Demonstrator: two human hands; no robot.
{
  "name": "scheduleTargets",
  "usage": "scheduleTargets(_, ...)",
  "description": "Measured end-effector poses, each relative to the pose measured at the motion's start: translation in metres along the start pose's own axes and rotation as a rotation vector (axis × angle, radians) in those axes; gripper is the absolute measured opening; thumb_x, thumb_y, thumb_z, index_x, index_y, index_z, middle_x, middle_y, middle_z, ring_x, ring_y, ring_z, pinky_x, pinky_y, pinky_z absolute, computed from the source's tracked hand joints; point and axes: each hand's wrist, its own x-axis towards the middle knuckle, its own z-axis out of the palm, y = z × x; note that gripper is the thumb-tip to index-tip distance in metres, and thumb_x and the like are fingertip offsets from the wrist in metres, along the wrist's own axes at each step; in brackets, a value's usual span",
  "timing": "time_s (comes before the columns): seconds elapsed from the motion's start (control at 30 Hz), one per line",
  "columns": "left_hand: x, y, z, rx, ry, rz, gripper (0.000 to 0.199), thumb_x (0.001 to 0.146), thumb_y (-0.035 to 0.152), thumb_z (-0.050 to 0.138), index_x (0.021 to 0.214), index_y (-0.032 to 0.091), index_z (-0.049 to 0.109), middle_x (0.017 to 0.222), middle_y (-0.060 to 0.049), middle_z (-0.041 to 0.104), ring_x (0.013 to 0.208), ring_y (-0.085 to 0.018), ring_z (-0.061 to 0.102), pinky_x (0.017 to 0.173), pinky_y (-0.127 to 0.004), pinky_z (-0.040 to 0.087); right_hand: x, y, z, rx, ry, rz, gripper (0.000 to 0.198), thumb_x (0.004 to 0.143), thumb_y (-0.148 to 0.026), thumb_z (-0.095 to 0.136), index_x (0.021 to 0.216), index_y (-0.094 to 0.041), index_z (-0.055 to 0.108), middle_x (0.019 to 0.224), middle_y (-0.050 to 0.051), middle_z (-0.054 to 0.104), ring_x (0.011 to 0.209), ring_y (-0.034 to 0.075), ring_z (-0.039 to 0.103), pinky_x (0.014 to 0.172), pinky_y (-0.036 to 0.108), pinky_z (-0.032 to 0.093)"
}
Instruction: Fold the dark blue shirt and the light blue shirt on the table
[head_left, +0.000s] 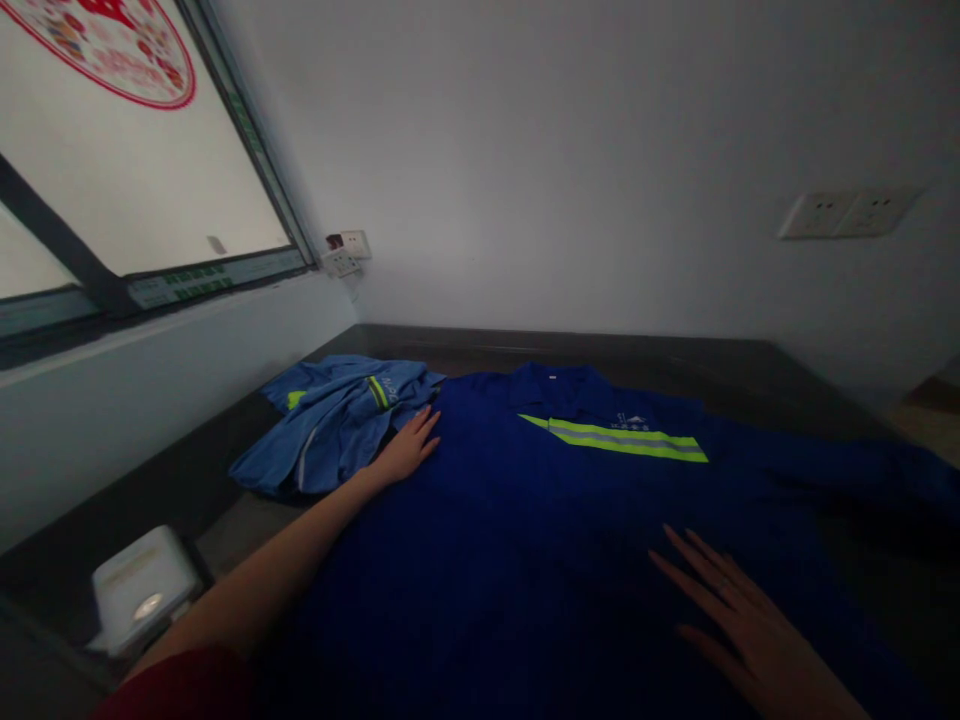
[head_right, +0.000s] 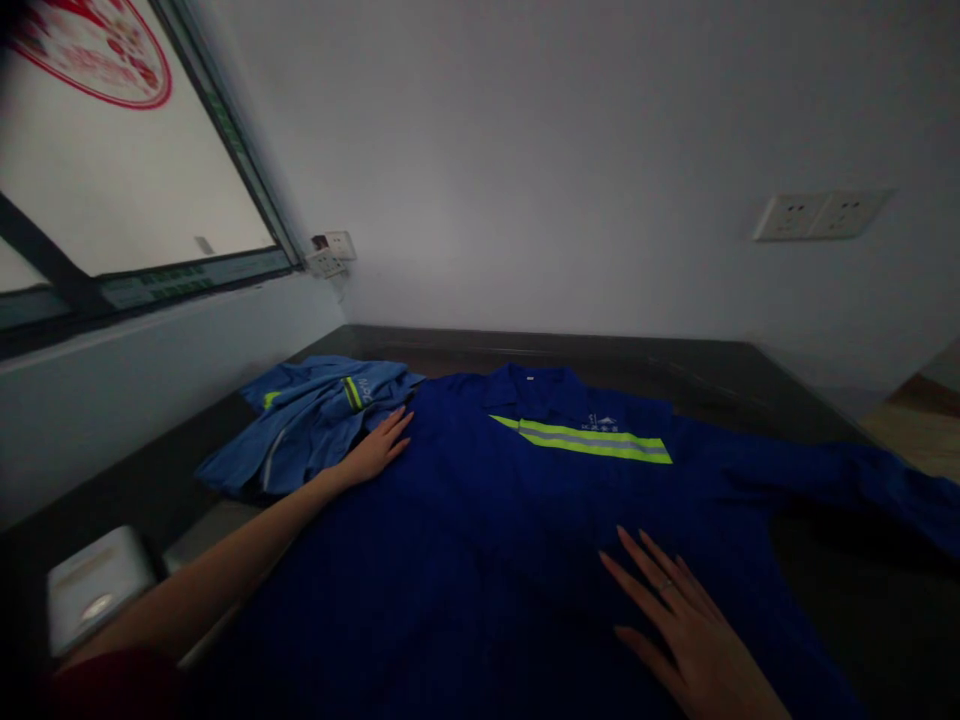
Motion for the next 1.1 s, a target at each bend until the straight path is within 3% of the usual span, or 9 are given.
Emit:
scheduleTargets(0.13, -0.009, -0.008, -0.005, 0.047, -0.053, -0.041, 0.061, 0.095, 0.045, 0.032, 0.148, 0.018, 0.024, 0.155, -0.013, 0.022, 0.143, -0.024, 0.019, 0.115, -0.041, 0.021, -0.006, 0.003, 0.012, -0.057, -0.11, 0.0, 0.071, 0.086, -0.054, 0.053, 0.148, -0.035, 0.023, 0.146, 0.006, 0.038, 0.128, 0.034, 0.044, 0.094, 0.059, 0.048)
scheduleTargets(0.3, -0.018, -0.02, -0.019, 0.079, -0.041, -0.046, 0.051, 0.095, 0.036, 0.032, 0.143, 0.021, 0.037, 0.153, -0.008, 0.03, 0.142, -0.023, 0.022, 0.116, -0.042, 0.02, -0.01, 0.006, 0.015, -0.056, -0.136, 0.0, 0.073, 0.086, -0.056, 0.052, 0.148, -0.037, 0.02, 0.147, 0.006, 0.036, 0.128, 0.035, 0.042, 0.094, 0.06, 0.047)
scheduleTargets(0.4, -0.023, -0.026, -0.025, 0.021, -0.025, -0.074, 0.047, 0.092, 0.025, 0.034, 0.137, 0.017, 0.046, 0.149, -0.009, 0.038, 0.137, -0.021, 0.034, 0.114, -0.039, 0.026, -0.011, 0.008, 0.016, -0.047, -0.146, 0.003, 0.073, 0.086, -0.056, 0.052, 0.148, -0.037, 0.02, 0.148, 0.005, 0.035, 0.128, 0.035, 0.042, 0.095, 0.06, 0.046)
scheduleTargets(0.57, -0.018, -0.031, -0.053, -0.071, 0.157, -0.183, 0.046, 0.082, 0.005, 0.033, 0.12, 0.012, 0.058, 0.125, -0.009, 0.061, 0.118, -0.018, 0.055, 0.106, -0.036, 0.04, -0.012, 0.007, 0.021, 0.019, -0.171, 0.058, 0.071, 0.087, -0.057, 0.049, 0.148, -0.037, 0.02, 0.149, 0.004, 0.032, 0.132, 0.035, 0.037, 0.099, 0.063, 0.04)
scheduleTargets(0.7, 0.006, -0.014, -0.069, -0.053, 0.216, -0.168, 0.044, 0.084, 0.004, 0.033, 0.119, 0.012, 0.058, 0.12, -0.009, 0.065, 0.113, -0.018, 0.058, 0.103, -0.034, 0.043, -0.011, 0.003, 0.018, 0.108, -0.139, 0.148, 0.063, 0.09, -0.055, 0.044, 0.147, -0.036, 0.026, 0.151, 0.003, 0.029, 0.135, 0.033, 0.033, 0.103, 0.063, 0.034)
scheduleTargets(0.8, 0.038, 0.011, -0.054, -0.01, 0.139, -0.131, 0.04, 0.088, 0.01, 0.036, 0.121, 0.015, 0.059, 0.125, -0.008, 0.063, 0.118, -0.018, 0.056, 0.106, -0.032, 0.039, -0.01, 0.0, 0.013, 0.145, -0.07, 0.196, 0.057, 0.092, -0.052, 0.039, 0.146, -0.035, 0.03, 0.152, 0.002, 0.028, 0.137, 0.031, 0.031, 0.107, 0.062, 0.03)
scheduleTargets(0.93, 0.077, 0.038, -0.009, 0.059, 0.059, -0.149, 0.04, 0.091, 0.021, 0.041, 0.127, 0.008, 0.054, 0.138, -0.016, 0.051, 0.135, -0.024, 0.039, 0.113, -0.039, 0.027, -0.01, -0.003, 0.014, 0.157, -0.108, 0.215, 0.054, 0.093, -0.05, 0.041, 0.145, -0.037, 0.031, 0.152, 0.0, 0.028, 0.138, 0.03, 0.029, 0.109, 0.06, 0.028)
scheduleTargets(1.03, 0.091, 0.042, 0.019, 0.101, 0.036, -0.223, 0.048, 0.093, 0.028, 0.039, 0.131, 0.0, 0.047, 0.143, -0.025, 0.041, 0.138, -0.031, 0.032, 0.113, -0.047, 0.025, -0.012, -0.003, 0.018, 0.146, -0.182, 0.225, 0.056, 0.091, -0.052, 0.045, 0.144, -0.039, 0.032, 0.152, -0.001, 0.029, 0.137, 0.03, 0.031, 0.108, 0.061, 0.03)
scheduleTargets(1.1, 0.095, 0.037, 0.03, 0.107, 0.032, -0.256, 0.051, 0.093, 0.031, 0.037, 0.135, 0.001, 0.043, 0.145, -0.025, 0.037, 0.138, -0.031, 0.03, 0.112, -0.048, 0.025, -0.013, -0.002, 0.02, 0.131, -0.209, 0.231, 0.057, 0.09, -0.052, 0.046, 0.144, -0.041, 0.031, 0.151, -0.002, 0.03, 0.136, 0.031, 0.031, 0.108, 0.061, 0.03)
